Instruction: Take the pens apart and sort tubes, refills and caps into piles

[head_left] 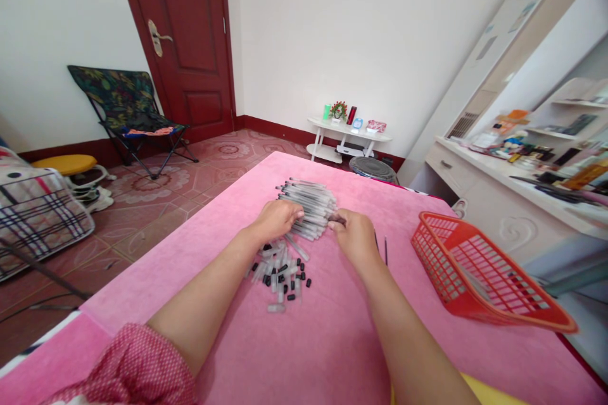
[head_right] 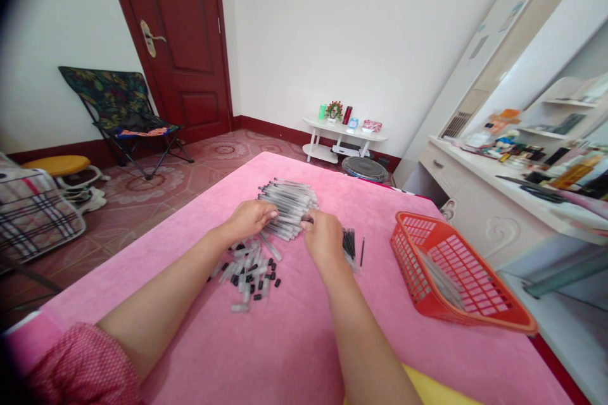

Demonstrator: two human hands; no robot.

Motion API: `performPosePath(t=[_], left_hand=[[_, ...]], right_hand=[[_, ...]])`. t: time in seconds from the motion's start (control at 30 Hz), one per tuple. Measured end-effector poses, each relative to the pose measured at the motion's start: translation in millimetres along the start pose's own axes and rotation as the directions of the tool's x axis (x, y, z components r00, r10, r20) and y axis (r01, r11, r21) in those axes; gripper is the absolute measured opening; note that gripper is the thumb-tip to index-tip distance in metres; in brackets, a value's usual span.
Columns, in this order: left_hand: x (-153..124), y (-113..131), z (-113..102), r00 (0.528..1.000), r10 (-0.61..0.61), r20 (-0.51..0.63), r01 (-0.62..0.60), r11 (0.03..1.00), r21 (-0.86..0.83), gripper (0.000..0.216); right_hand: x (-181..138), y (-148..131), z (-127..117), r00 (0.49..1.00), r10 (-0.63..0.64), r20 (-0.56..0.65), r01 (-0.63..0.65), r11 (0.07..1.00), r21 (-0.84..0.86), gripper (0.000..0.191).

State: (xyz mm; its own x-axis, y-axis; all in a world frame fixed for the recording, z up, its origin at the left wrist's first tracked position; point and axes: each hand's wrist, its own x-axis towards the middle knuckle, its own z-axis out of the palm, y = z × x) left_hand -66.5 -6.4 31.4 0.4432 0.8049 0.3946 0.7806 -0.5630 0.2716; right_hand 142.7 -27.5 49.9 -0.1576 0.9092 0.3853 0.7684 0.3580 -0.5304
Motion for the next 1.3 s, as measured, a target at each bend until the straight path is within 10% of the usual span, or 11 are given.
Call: performPosePath(t=[0.23, 0.53, 0.77, 0.9, 1.1, 1.3], left_hand=[[-0.7, 6.1, -2.7, 0.991, 0.092, -0.100, -0.094, 0.995, -0.015, 0.021], [-0.2, -6.0, -0.1, 0.998, 0.034, -0.043, -0.030, 0.994, 0.105, 0.041], [-1.3, -6.5, -5.3, 0.992, -0.022, -0.123, 0.031, 0.996, 0.079, 0.035], [0.0, -4.6, -2.2, 0.993, 0.035, -0.109, -0.026, 0.996, 0.090, 0.035], [1.2, -0.4, -0.9, 0.990, 0.129, -0.064, -0.121, 0.986, 0.110, 0.035], [1.4, -5.3, -1.9, 0.986, 0.167, -0.027, -0.165, 0.984, 0.068, 0.032]], right_hand=[[3.7, 16.9, 11.8, 0.984, 0.139, 0.114, -0.172, 0.910, 0.377, 0.009], [5.1, 14.1, 9.5, 0.998, 0.058, 0.030, -0.064, 0.961, 0.270, 0.011], [-8.5, -10.8, 13.2, 0.907, -0.047, 0.419, -0.130, 0.914, 0.384, 0.006], [-13.2, -15.0, 15.0, 0.894, -0.043, 0.447, -0.102, 0.950, 0.295, 0.017], [-2.4, -6.2, 7.5, 0.991, 0.033, 0.131, -0.045, 0.995, 0.094, 0.017], [1.6, 1.1, -20.5, 0.926, 0.063, 0.372, -0.034, 0.996, -0.084, 0.022]])
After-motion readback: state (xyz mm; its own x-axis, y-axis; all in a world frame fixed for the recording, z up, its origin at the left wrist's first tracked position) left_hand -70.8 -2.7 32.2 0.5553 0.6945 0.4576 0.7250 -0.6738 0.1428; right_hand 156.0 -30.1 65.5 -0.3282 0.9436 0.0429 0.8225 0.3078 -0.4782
